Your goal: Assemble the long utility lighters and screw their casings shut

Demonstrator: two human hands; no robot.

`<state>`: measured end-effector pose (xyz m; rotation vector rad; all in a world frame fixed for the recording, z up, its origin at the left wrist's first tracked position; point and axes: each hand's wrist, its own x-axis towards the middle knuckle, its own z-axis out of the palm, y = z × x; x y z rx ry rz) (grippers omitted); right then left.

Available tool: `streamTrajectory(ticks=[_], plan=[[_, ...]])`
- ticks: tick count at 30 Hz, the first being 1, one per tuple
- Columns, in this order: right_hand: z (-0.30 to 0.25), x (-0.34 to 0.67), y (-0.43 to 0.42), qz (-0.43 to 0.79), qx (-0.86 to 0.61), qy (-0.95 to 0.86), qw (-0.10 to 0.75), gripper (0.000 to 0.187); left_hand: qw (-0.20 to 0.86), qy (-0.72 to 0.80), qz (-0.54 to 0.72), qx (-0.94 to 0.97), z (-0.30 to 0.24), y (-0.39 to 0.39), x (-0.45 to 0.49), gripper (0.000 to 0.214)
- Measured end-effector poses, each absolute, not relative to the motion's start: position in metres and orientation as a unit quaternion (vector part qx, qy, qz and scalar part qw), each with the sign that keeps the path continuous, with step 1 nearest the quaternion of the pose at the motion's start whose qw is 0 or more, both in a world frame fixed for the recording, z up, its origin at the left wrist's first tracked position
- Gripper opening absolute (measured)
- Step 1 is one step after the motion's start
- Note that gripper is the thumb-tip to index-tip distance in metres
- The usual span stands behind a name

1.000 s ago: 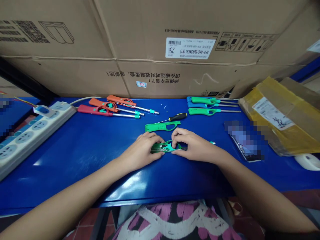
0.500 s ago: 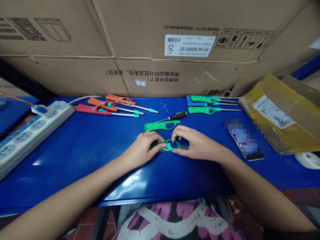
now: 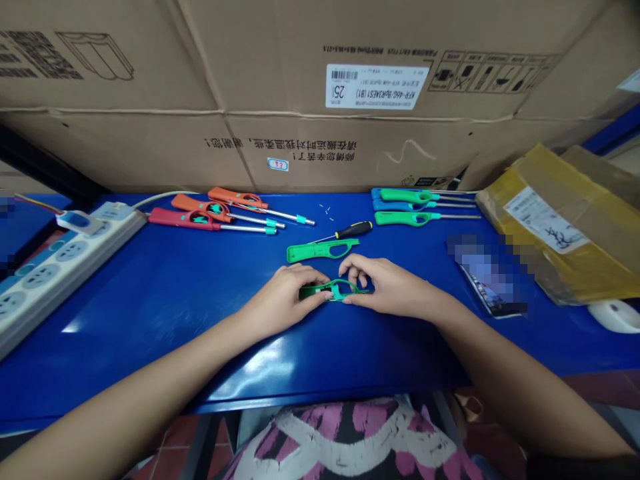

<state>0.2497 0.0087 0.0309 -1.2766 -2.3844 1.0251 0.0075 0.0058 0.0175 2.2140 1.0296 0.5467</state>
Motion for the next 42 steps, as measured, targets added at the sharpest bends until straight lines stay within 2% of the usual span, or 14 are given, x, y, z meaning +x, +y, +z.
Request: streamTrajectory(ticks=[11, 22, 26, 30, 36, 42], plan=[[0.035, 0.246, 0.01, 0.352, -0.435, -0.82, 0.119, 0.016, 0.318, 0.367, 0.233, 0.842, 0.017, 0.004, 0.009, 0.015], [0.035, 0.245, 0.009, 0.332, -0.443, -0.821, 0.14, 0.013, 0.306, 0.375, 0.27, 0.832, 0.012, 0.005, 0.009, 0.014], [0.03, 0.247, 0.011, 0.365, -0.443, -0.8, 0.177, 0.019, 0.261, 0.389, 0.281, 0.838, 0.008, 0.008, 0.008, 0.019], [0.029, 0.252, 0.014, 0.339, -0.429, -0.819, 0.176, 0.018, 0.242, 0.377, 0.284, 0.848, 0.005, 0.009, 0.007, 0.029], [0.033, 0.259, 0.018, 0.314, -0.417, -0.836, 0.166, 0.034, 0.228, 0.37, 0.282, 0.855, 0.002, 0.012, 0.006, 0.029], [0.024, 0.253, 0.018, 0.289, -0.43, -0.836, 0.182, 0.019, 0.292, 0.39, 0.305, 0.818, -0.001, 0.016, 0.005, 0.024]])
